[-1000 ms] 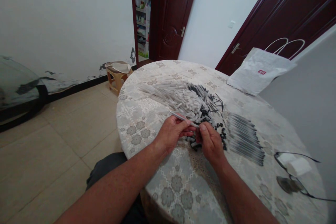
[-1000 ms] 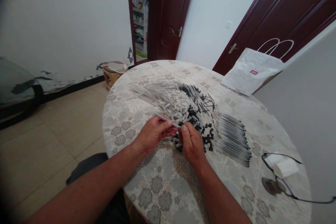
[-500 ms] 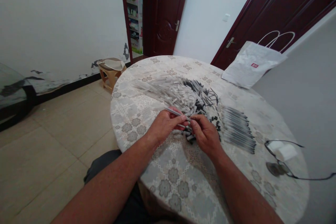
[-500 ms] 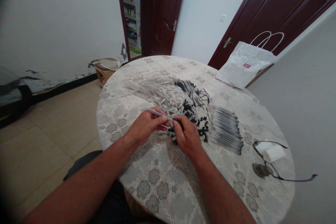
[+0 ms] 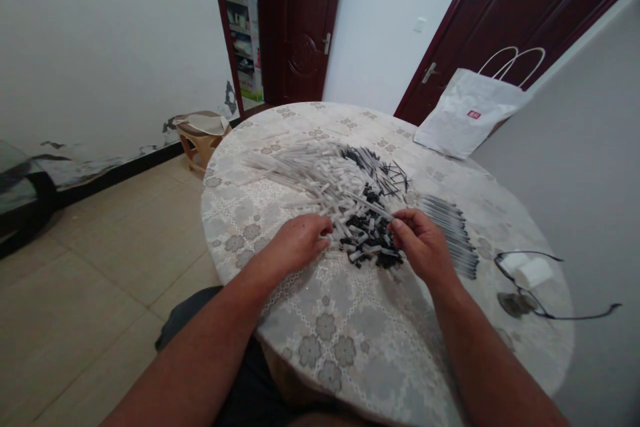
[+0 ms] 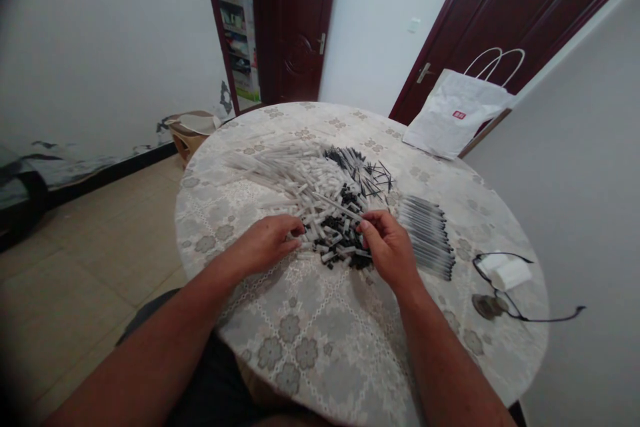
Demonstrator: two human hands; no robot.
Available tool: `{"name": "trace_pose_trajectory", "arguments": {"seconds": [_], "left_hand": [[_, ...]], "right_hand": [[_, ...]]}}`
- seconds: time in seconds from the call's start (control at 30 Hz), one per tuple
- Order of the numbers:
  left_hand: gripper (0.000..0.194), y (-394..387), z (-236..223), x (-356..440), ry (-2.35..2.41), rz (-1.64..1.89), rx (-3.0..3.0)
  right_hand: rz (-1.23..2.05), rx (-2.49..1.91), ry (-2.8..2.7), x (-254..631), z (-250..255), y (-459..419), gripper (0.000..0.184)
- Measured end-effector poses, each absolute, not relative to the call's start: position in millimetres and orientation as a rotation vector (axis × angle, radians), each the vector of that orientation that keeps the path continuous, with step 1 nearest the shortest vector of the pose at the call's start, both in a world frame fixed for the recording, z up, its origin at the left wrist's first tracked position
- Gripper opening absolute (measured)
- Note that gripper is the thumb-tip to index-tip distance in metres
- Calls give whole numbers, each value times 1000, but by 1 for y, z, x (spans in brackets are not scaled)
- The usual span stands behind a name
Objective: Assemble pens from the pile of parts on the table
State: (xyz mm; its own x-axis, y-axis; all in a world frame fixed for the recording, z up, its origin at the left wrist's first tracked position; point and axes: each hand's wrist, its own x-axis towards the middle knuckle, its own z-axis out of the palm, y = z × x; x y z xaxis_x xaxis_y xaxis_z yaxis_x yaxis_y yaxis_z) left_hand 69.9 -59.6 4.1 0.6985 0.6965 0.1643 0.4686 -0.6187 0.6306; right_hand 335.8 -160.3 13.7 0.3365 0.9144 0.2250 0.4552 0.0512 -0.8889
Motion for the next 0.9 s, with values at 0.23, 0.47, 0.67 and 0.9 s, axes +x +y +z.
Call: {"name": "trace_pose_trajectory", "arguments": {"seconds": [0.23,0.47,0.67,0.9], "left_hand": [[14,-69,-12,90,910,430,2454],[14,-54,5,74,863,664,2245],[26,-48,21,66,907,689,1825],[32,-48,26,64,967,766,1629]], "right_hand": [[600,-1547,-1235,343,-10,-165,26],[592,-1522,-1240,342,-8,-170,25],[603,-1531,-1267,337,-11,-171,27],[595,-1564,-1375,330,-19,-171,27]]}}
